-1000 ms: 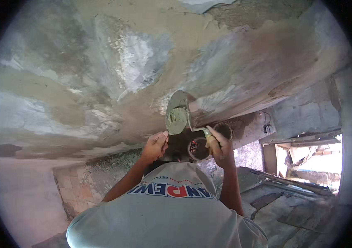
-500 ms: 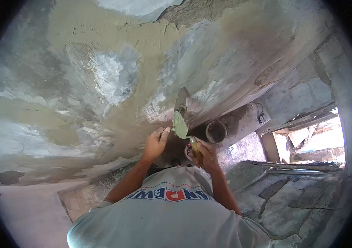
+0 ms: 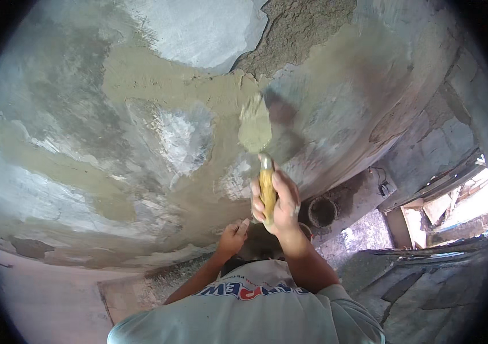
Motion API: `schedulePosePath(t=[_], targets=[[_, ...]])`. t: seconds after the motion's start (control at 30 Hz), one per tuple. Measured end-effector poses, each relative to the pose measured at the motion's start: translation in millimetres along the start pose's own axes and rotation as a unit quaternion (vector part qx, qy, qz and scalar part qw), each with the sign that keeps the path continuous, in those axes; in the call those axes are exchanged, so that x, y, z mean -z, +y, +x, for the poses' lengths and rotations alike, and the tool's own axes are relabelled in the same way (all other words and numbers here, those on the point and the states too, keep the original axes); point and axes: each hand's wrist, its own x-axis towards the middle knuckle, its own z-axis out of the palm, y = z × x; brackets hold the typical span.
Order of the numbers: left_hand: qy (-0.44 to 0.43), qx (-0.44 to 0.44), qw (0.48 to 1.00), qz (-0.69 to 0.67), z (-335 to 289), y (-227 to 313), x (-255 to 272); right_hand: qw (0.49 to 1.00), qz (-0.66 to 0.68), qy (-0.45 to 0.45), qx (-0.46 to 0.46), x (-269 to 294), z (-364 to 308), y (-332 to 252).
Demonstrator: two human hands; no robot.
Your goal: The person applies mortar onto a ceiling using trowels, spreading and smoothing the mixture across damaged sections, and scoops additional mortar from a bucket.
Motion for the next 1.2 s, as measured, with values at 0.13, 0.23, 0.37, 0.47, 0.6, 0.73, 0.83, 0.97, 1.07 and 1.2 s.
schedulePosePath(t=[0.13,0.23,0.37,0.47,0.6,0.73,0.83,0.97,1.07,1.2], targets=[[-0.009,0.022,1.000,-0.010,-8.5,-10.6,14.3,0.996,-0.032,0.037,0.073,-42.4,31.3,-3.1],[-0.003,-0.025,1.000,0.001,-8.5,-19.8,24.0,0.978,-0.076,0.069,0.179,-49.3,48.7,6.3],[-0.027,0.021,0.999,-0.018,-9.4,-25.3,41.4,0.965,-0.123,0.101,0.209,-63.1,55.5,19.9],[-0.036,-0.008,0.999,-0.006,-10.5,-25.0,50.8,0.950,-0.167,0.128,0.232,-71.2,55.7,23.0],[-0.075,0.061,0.994,-0.049,-7.3,-33.6,67.8,0.932,-0.200,0.170,0.250,-90.2,59.1,36.8],[-0.104,-0.182,0.965,0.157,-0.3,-53.2,87.1,0.853,-0.339,0.205,0.339,-83.7,74.0,55.9],[-0.139,-0.044,0.979,0.143,-9.1,-16.9,93.1,0.862,-0.341,0.216,0.307,-97.4,70.5,55.7],[-0.167,-0.090,0.975,0.118,-2.3,-28.4,104.3,0.915,-0.255,0.180,0.257,-110.7,59.2,38.7],[-0.187,-0.050,0.977,0.087,-4.9,-14.8,110.0,0.938,-0.234,0.117,0.227,-91.9,46.1,36.6],[-0.185,-0.033,0.979,0.082,12.6,-35.0,120.5,0.948,-0.255,0.087,0.169,-104.0,30.7,53.3]])
